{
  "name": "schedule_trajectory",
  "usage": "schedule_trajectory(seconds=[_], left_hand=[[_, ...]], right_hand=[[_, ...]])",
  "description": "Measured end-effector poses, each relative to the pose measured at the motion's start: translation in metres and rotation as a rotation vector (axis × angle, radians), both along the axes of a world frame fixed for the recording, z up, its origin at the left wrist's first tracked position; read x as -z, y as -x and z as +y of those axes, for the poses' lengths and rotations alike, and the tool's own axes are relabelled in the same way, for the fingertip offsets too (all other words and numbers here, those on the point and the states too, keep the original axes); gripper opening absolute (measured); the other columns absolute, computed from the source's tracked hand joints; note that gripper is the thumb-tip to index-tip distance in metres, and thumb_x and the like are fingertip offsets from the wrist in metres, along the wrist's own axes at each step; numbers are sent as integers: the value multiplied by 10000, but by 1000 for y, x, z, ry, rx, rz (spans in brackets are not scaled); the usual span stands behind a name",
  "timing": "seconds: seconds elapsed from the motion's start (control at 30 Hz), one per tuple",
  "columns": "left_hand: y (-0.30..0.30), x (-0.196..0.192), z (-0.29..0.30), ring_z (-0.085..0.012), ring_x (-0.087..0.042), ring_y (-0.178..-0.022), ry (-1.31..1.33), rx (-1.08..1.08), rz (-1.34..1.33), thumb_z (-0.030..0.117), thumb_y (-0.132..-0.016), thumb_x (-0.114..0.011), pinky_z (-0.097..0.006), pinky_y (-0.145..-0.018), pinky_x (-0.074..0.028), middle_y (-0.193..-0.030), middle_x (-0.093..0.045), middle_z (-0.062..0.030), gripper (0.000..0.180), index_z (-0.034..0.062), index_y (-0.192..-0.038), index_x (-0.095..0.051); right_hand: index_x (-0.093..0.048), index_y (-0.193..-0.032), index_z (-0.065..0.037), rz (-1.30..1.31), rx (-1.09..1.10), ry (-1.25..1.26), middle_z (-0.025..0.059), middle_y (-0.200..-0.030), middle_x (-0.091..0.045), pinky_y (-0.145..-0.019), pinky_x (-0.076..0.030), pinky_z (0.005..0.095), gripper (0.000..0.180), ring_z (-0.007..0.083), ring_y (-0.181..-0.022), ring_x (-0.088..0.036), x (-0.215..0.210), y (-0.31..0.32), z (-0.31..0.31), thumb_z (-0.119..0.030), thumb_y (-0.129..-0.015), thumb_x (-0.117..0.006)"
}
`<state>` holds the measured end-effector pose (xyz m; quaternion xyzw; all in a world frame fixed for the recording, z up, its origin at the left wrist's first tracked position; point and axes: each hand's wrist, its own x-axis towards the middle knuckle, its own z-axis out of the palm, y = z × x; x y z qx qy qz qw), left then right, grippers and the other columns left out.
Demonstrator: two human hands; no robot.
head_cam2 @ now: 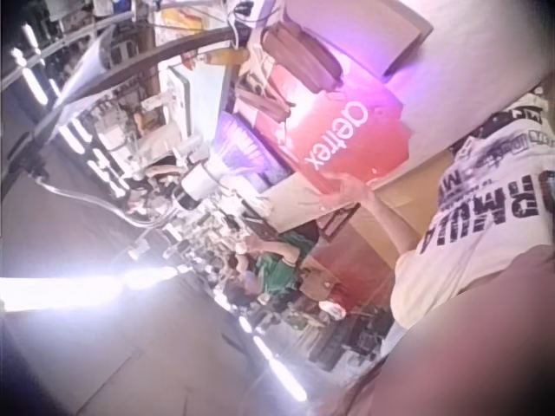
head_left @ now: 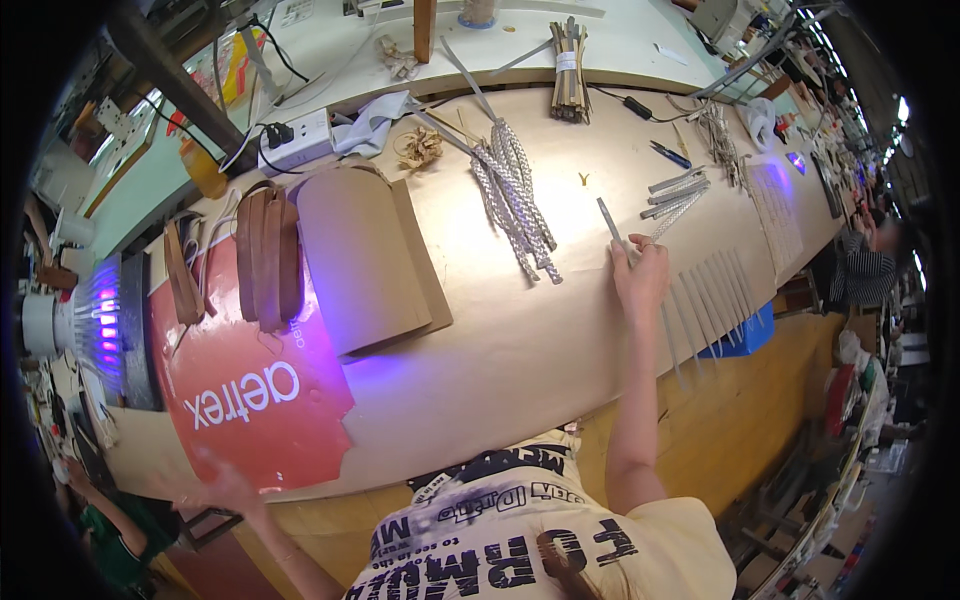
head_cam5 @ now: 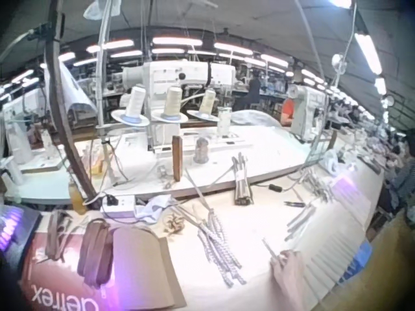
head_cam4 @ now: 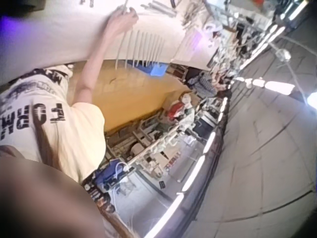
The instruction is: The person assembles small decorative items by hand, handling thin rods and metallic braided pieces. They repeatedly pick up, align, and place these components on a workbench, occasionally adjusting their positions.
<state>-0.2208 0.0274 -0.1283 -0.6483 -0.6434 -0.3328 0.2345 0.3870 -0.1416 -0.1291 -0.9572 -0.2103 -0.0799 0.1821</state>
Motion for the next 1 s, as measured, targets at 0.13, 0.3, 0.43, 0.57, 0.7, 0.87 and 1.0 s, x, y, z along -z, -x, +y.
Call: schedule_trajectory(seconds=[0.13,0.3,0.43,0.57,0.7,0.87,1.0], left_hand=[[-177,-13,-71,-308,-492,-1261,253,988,-186,333,-893,-640,-584,-1044,-329,-1368,-511,-171,496,128,-1330,-530],[-315,-20,-96,-314,-412,-1374,404,1635,105,290,-917,-621,-526,-1147,-288,-1500,-400,-162,517,132,-1384,-468],[-364,-11,-78,-356,-316,-1417,789,1531,133,301,-922,-616,-500,-1186,-222,-1520,-343,-192,571,50,-1406,-445],[-383,7,-56,-377,-244,-1449,787,1337,87,374,-956,-571,-498,-1189,-199,-1561,-244,-224,655,36,-1468,-341],[-420,24,-37,-413,-231,-1444,721,1122,-3,411,-959,-562,-519,-1181,-183,-1552,-207,-286,739,-21,-1486,-274],[-468,31,-25,-418,-202,-1456,761,1194,73,486,-966,-507,-534,-1184,-144,-1567,-190,-275,786,-2,-1513,-225],[-483,31,-26,-419,-191,-1459,673,1302,-21,440,-966,-529,-550,-1180,-132,-1562,-228,-258,752,3,-1507,-244]], right_hand=[[-654,-1125,-60,-44,-24,12,145,-1075,-606,-899,-424,464,381,316,-1034,-567,2,-13,9,-366,-898,-657],[-673,-1087,-45,37,-61,12,161,-1069,-608,-879,-446,454,360,319,-1010,-586,6,-28,20,-358,-914,-643],[-686,-1037,-23,-68,-184,-249,163,-1048,-622,-842,-489,423,326,317,-968,-614,6,-16,28,-323,-914,-654],[-694,-1035,-14,21,-529,-396,142,-1004,-660,-778,-514,357,298,252,-868,-657,8,9,70,-261,-870,-723],[-710,-1029,-39,145,-509,-192,129,-909,-694,-720,-522,347,320,256,-773,-683,4,14,106,-317,-870,-711],[-707,-964,-48,269,-369,-189,117,-794,-714,-676,-517,389,263,282,-712,-685,-6,-5,97,-299,-912,-645],[-669,-981,-11,468,-341,-328,149,-784,-705,-646,-514,372,238,270,-698,-686,-8,-17,61,-233,-954,-587]])
